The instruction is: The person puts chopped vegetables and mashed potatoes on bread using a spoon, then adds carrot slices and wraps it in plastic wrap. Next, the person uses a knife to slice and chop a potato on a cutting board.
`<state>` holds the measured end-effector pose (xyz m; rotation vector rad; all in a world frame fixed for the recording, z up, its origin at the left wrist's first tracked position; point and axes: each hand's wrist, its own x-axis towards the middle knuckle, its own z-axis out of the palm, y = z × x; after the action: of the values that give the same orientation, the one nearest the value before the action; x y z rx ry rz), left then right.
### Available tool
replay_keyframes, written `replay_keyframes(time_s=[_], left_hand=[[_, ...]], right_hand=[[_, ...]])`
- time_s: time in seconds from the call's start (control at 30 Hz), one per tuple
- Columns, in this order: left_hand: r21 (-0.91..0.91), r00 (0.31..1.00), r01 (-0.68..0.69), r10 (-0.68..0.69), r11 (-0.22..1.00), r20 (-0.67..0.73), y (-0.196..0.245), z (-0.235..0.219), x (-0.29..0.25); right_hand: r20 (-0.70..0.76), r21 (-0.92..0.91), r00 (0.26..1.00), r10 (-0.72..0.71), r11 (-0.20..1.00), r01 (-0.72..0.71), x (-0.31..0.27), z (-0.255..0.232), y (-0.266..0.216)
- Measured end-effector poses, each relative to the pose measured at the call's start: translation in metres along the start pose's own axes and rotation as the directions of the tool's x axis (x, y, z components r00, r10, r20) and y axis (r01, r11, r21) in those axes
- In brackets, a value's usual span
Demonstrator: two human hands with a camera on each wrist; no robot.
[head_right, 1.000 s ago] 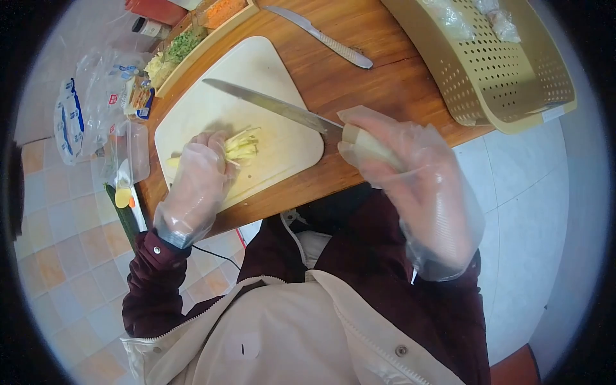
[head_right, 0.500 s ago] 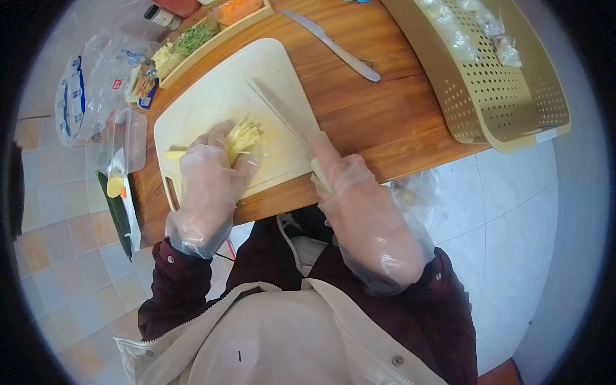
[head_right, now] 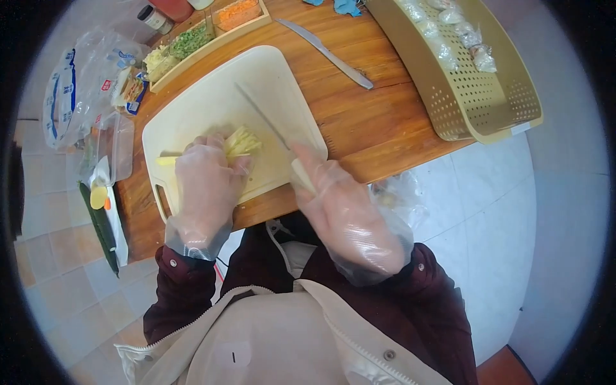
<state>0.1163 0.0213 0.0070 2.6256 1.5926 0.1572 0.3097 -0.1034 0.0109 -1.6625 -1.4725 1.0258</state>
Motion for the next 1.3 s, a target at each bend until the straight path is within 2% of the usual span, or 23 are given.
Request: replay_keyframes(time_s=[0.03, 0.1, 0.13, 0.2, 0.27, 0.37, 0.4, 0.47, 0.57, 0.6, 0.67, 0.7, 0.8, 0.87, 0.9, 1.0, 1.03, 1.1, 1.17, 1.3], left_hand=[[-0.016, 1.000, 0.009, -0.009, 1.000, -0.003, 0.000, -0.001, 0.001], [-0.045, 1.000, 0.022, -0.022, 0.999, -0.010, 0.002, -0.004, 0.003], [-0.017, 0.997, 0.066, -0.065, 0.998, 0.042, 0.003, -0.007, 0.004], [0.005, 0.989, 0.119, -0.119, 0.993, 0.091, 0.000, -0.006, 0.001], [-0.020, 0.988, -0.079, 0.075, 0.997, -0.136, -0.008, -0.001, -0.009], [-0.101, 0.975, -0.148, 0.128, 0.984, -0.179, -0.016, -0.007, -0.012], [-0.106, 0.975, -0.150, 0.130, 0.983, -0.178, -0.017, -0.005, -0.011], [-0.317, 0.997, 0.007, -0.031, 0.948, -0.071, -0.019, -0.001, -0.009], [-0.329, 0.998, 0.001, -0.020, 0.944, -0.055, -0.016, -0.002, -0.004], [-0.335, 0.999, 0.001, -0.019, 0.942, -0.051, -0.013, -0.004, -0.003], [-0.337, 0.998, 0.041, -0.023, 0.941, 0.057, -0.010, -0.007, 0.000], [-0.341, 0.998, 0.038, -0.019, 0.939, 0.057, -0.010, -0.006, -0.001], [-0.368, 1.000, -0.015, 0.006, 0.930, -0.027, -0.014, -0.004, -0.003], [-0.488, 1.000, -0.003, -0.013, 0.873, -0.029, -0.018, -0.006, -0.006], [-0.492, 1.000, -0.003, -0.013, 0.871, -0.028, -0.021, -0.004, -0.007], [-0.543, 0.999, -0.015, -0.005, 0.840, -0.036, -0.026, -0.002, -0.009], [-0.597, 1.000, 0.007, -0.012, 0.802, -0.005, -0.027, -0.005, -0.010], [-0.654, 1.000, 0.028, -0.015, 0.756, 0.025, -0.031, -0.007, -0.014], [-0.548, 0.995, -0.098, 0.089, 0.831, -0.043, -0.036, -0.006, -0.017], [-0.469, 0.988, -0.151, 0.144, 0.870, -0.049, -0.040, -0.006, -0.032]], right_hand=[[-0.003, 0.033, 0.999, 0.039, 0.999, -0.038, 0.000, 0.001, -0.003], [0.088, -0.022, 0.993, -0.077, 0.997, 0.079, 0.001, 0.006, -0.004], [0.123, 0.000, 0.992, -0.005, 1.000, 0.005, 0.003, 0.004, -0.010], [0.087, 0.022, 0.996, 0.006, 1.000, -0.008, 0.002, 0.002, -0.007], [0.050, 0.054, 0.999, 0.021, 0.998, -0.023, 0.001, 0.000, -0.007], [0.026, 0.125, 0.999, 0.042, 0.991, -0.045, -0.003, -0.006, -0.012], [0.049, 0.054, 0.996, 0.070, 0.996, -0.072, -0.004, -0.008, -0.013], [0.074, -0.021, 0.992, 0.100, 0.995, -0.099, -0.006, -0.007, -0.011], [0.040, 0.012, 0.998, 0.042, 0.999, -0.043, -0.006, 0.003, 0.003], [0.078, -0.006, 0.997, 0.005, 1.000, -0.005, -0.006, 0.008, 0.009], [0.104, -0.014, 0.995, -0.010, 1.000, 0.011, -0.001, 0.014, 0.006], [0.117, -0.018, 0.993, -0.017, 1.000, 0.019, 0.001, 0.016, 0.005], [0.013, -0.093, 0.989, -0.149, 0.984, 0.149, 0.005, 0.020, 0.011], [0.056, 0.010, 0.996, -0.067, 0.998, 0.067, 0.005, 0.015, 0.006], [0.071, 0.041, 0.997, -0.039, 0.998, 0.036, 0.005, 0.013, 0.004], [0.070, 0.026, 0.997, 0.037, 0.999, -0.039, 0.006, 0.004, -0.009], [0.083, -0.124, 0.996, 0.032, 0.992, -0.022, 0.009, 0.001, -0.012], [0.094, -0.278, 0.995, 0.032, 0.961, -0.005, 0.011, -0.004, -0.019], [0.078, -0.397, 0.995, -0.067, 0.913, 0.093, 0.013, -0.009, -0.028], [0.127, -0.573, 0.990, -0.061, 0.810, 0.123, 0.015, -0.013, -0.049]])
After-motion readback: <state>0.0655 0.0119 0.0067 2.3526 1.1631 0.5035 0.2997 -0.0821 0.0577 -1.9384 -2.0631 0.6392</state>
